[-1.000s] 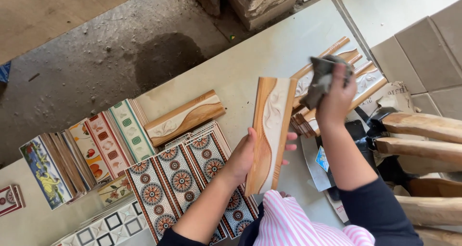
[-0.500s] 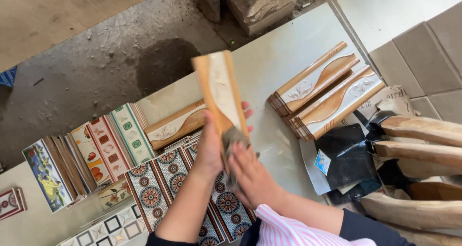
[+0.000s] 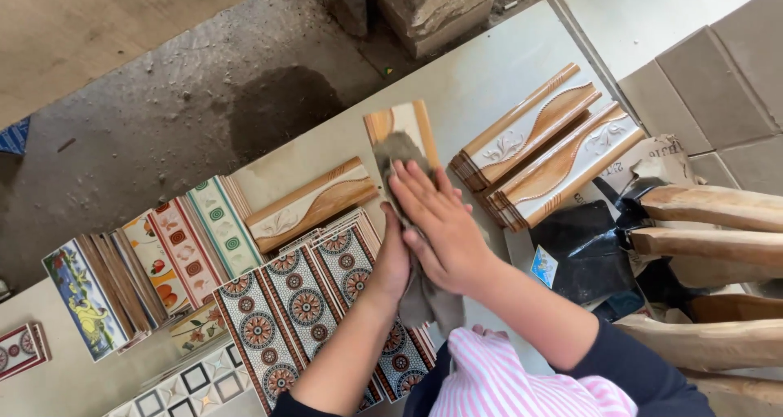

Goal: The person scrubs several rectangular ceramic tiles with a cloth, focusing on the edges and surfaces. They handle the tiles one at a time, wiping them thoroughly before placing them back on the table among other stacks of tiles.

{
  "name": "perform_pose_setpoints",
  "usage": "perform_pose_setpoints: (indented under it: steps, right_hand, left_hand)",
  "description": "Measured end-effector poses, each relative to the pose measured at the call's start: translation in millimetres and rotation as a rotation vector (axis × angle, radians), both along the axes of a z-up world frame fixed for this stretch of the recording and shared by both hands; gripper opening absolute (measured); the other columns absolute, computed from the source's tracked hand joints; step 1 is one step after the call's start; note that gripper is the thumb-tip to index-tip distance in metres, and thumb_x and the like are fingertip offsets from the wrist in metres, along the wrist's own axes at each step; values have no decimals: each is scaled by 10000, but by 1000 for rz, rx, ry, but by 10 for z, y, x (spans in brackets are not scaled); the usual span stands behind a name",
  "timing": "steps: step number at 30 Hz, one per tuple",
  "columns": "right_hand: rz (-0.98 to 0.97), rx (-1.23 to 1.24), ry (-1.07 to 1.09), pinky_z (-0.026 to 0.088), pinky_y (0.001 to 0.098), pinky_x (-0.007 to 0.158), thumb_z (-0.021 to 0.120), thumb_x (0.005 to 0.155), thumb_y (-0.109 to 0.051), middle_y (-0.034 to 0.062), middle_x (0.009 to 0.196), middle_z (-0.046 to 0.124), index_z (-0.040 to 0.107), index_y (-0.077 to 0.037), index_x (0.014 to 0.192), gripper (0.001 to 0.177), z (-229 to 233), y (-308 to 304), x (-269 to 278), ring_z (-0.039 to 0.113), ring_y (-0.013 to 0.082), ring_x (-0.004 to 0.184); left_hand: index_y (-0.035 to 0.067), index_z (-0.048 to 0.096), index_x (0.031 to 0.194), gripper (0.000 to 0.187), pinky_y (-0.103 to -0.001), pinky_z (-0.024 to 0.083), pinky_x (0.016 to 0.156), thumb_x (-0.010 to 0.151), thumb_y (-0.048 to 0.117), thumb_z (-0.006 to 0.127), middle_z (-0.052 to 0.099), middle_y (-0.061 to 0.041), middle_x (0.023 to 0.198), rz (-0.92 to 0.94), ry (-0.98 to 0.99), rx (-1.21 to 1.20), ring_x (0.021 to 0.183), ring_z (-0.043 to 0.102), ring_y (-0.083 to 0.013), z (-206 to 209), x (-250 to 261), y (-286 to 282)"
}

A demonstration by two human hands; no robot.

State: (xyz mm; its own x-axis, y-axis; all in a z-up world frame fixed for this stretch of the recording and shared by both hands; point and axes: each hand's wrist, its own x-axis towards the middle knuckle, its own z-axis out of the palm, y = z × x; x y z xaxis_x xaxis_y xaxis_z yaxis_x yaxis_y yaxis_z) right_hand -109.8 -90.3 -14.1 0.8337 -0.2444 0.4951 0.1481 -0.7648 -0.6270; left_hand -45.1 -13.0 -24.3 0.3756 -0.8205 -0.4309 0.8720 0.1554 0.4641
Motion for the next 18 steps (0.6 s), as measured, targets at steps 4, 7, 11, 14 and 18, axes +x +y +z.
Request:
perform_pose_setpoints:
  steps: [4, 7, 11, 14, 18]
  right_hand:
    - [-55, -80, 90, 152, 512, 1265, 357, 1082, -376, 236, 1646, 328, 344, 34, 1573, 640, -32, 23, 18, 276, 400, 1539]
    - [-16, -83, 117, 177, 531, 1252, 365, 1067, -425, 258, 1614, 366, 383, 30, 1546, 660, -235, 224, -150, 311, 432, 1513]
    - [93, 13, -175, 301, 439, 1215, 408, 1111, -346, 175, 1512, 563, 606, -54, 1422, 470, -329, 506, -382, 524, 342, 1409]
    - [108, 204, -290, 516, 538, 1056, 637, 992, -342, 138, 1140, 785, 792, -45, 984, 336, -556, 494, -501, 747, 363, 1112]
    - [119, 423, -326, 609, 567, 911, 579, 1006, -311, 140, 871, 773, 735, 17, 836, 401, -410, 153, -503, 779, 367, 876]
  left_hand:
    - [151, 432, 1531, 740, -512, 510, 1102, 1005, 656, 302, 555, -182, 1486, -9, -7, -3, 1347, 557, -331, -236, -5, 50]
    - [139, 466, 1498, 795, -519, 522, 1069, 975, 706, 274, 598, -191, 1434, 20, 44, 0, 1326, 573, -331, -282, 128, 134]
    - [190, 414, 1533, 835, -578, 547, 990, 947, 767, 270, 564, -164, 1447, 140, 127, -108, 1285, 583, -355, -216, 611, 177]
    - [213, 396, 1540, 835, -627, 514, 1005, 918, 766, 335, 567, -146, 1453, 233, 141, -94, 1304, 571, -367, 14, 727, 173]
    - [251, 304, 1582, 809, -610, 500, 1028, 943, 746, 269, 553, -125, 1470, 220, 118, -81, 1313, 569, -353, 128, 674, 77]
